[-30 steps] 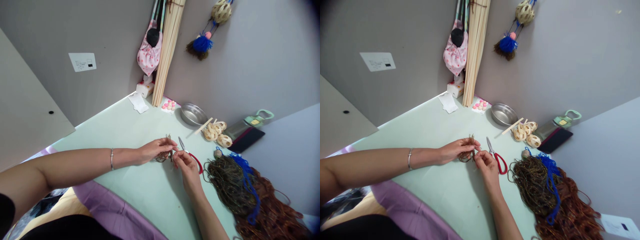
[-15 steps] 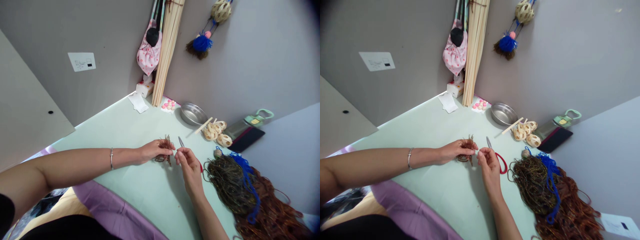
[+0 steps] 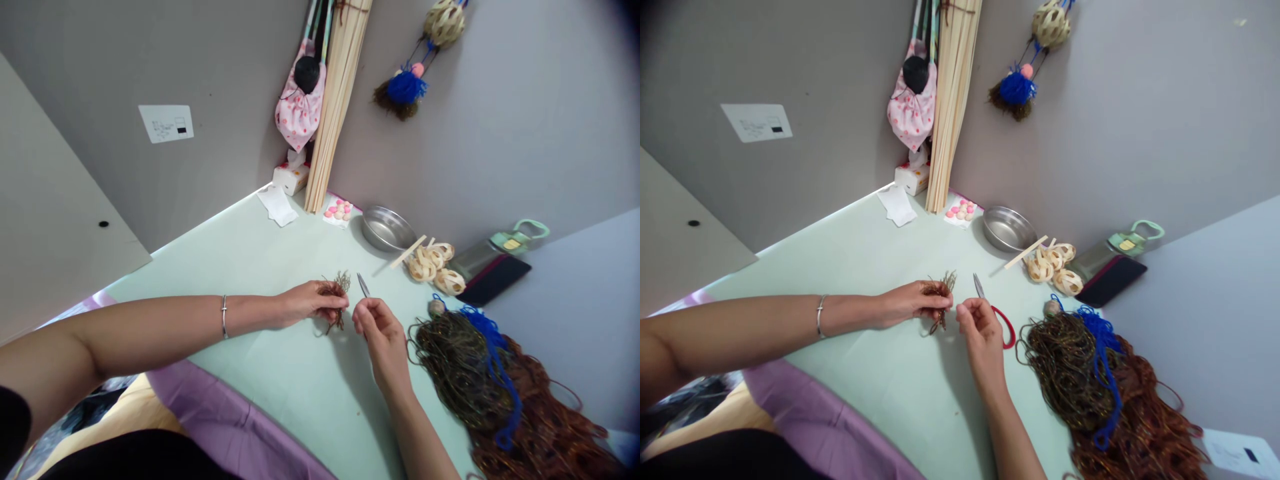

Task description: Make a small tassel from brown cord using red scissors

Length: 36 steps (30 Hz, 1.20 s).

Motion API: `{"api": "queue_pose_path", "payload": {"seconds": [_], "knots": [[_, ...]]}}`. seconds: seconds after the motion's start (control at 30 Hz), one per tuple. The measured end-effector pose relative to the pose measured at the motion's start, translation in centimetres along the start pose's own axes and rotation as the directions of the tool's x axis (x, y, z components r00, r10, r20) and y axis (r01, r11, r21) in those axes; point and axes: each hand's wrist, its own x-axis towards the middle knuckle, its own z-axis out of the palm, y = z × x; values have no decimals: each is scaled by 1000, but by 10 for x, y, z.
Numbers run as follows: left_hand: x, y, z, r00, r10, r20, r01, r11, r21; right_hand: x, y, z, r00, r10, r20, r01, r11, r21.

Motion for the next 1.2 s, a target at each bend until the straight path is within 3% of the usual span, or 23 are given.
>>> {"api": "queue_pose_path", "payload": {"seconds": [0.13, 0.2, 0.3, 0.47, 0.63, 0.77, 0.97, 1.2], "knots": [[-1, 1, 0, 1000, 12, -14, -13, 999, -38, -1, -2, 5, 984, 10, 180, 0, 999, -53], [0, 1, 0, 999, 24, -45, -25, 1000, -8, -1, -1, 5, 977, 20, 214, -7, 998, -65], [1, 0, -1, 995, 51, -91, -48, 998, 31, 1, 1, 3, 984, 29, 176, -24, 999, -33], [3, -2, -3, 995, 69, -76, -63, 995, 80, 2, 0, 1, 997, 43, 69, -48, 996, 79], [3, -2, -3, 997, -45, 60, 41, 997, 64, 3, 0, 1, 994, 102, -30, -95, 980, 174], [3, -1, -1, 998, -54, 24, 54, 998, 21, 5, 2, -1, 994, 112, 7, -111, 974, 198], [1, -5, 3, 998, -7, 65, 1, 996, 91, 4, 7, -2, 978, 82, 190, -83, 997, 0], [3, -8, -1, 995, 53, 81, -52, 998, -20, 5, 12, -4, 987, 43, 153, -51, 997, 50]]}}
